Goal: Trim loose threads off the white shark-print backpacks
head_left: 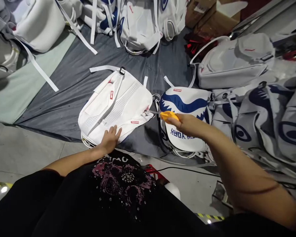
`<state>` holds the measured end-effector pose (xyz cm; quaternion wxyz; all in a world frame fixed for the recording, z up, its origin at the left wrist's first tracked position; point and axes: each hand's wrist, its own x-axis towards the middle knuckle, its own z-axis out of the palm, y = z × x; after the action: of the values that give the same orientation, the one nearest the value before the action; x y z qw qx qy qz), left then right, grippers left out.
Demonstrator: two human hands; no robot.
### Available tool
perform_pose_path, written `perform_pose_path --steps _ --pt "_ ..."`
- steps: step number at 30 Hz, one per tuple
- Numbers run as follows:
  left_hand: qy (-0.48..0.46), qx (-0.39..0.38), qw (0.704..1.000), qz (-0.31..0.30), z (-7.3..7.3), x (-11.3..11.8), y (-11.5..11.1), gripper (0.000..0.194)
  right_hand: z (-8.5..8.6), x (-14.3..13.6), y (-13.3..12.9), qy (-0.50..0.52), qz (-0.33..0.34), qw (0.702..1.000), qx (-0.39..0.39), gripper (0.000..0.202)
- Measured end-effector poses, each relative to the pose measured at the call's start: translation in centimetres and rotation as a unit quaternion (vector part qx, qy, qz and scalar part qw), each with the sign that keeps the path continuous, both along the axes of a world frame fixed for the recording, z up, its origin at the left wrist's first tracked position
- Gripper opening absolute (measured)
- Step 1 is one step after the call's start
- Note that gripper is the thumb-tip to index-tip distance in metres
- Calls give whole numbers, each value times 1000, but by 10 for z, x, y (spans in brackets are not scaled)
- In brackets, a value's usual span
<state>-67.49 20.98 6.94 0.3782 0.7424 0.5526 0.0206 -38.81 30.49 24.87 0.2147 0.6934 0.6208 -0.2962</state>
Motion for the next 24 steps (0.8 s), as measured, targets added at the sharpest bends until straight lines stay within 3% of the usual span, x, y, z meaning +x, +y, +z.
perform_pose_path --steps 3,5,8,11,13,15,17,19,21,23,24 --pt "-170 -101 967 159 -7 -8 24 52 1 21 -28 85 -58 988 -114 53" --pt "-224 -157 938 211 -12 -15 45 45 -8 31 -41 107 -92 986 -84 52" --pt "-248 -199 917 239 -18 -15 68 46 -25 35 -44 101 -119 988 14 51" --pt "-222 -156 926 262 -18 5 70 44 -31 32 -31 121 -65 990 38 50" --pt "-190 -82 943 260 -15 26 61 43 -28 28 -20 74 -53 990 105 55" --pt "-110 6 970 216 -9 44 49 52 -25 24 -17 21 -45 990 135 60" --pt "-6 54 988 146 -2 52 40 60 -24 19 -25 10 0 996 88 60" --pt "34 76 993 87 5 43 35 65 -26 14 -45 -6 27 999 47 55" --pt "-33 120 986 112 12 14 35 70 -31 7 -73 -36 11 998 46 54" --pt "-155 149 943 252 16 -29 41 62 -39 -5 -103 -35 -14 999 33 53" --pt "-220 113 905 346 17 -51 47 53 -43 -14 -117 -26 -20 999 15 52"
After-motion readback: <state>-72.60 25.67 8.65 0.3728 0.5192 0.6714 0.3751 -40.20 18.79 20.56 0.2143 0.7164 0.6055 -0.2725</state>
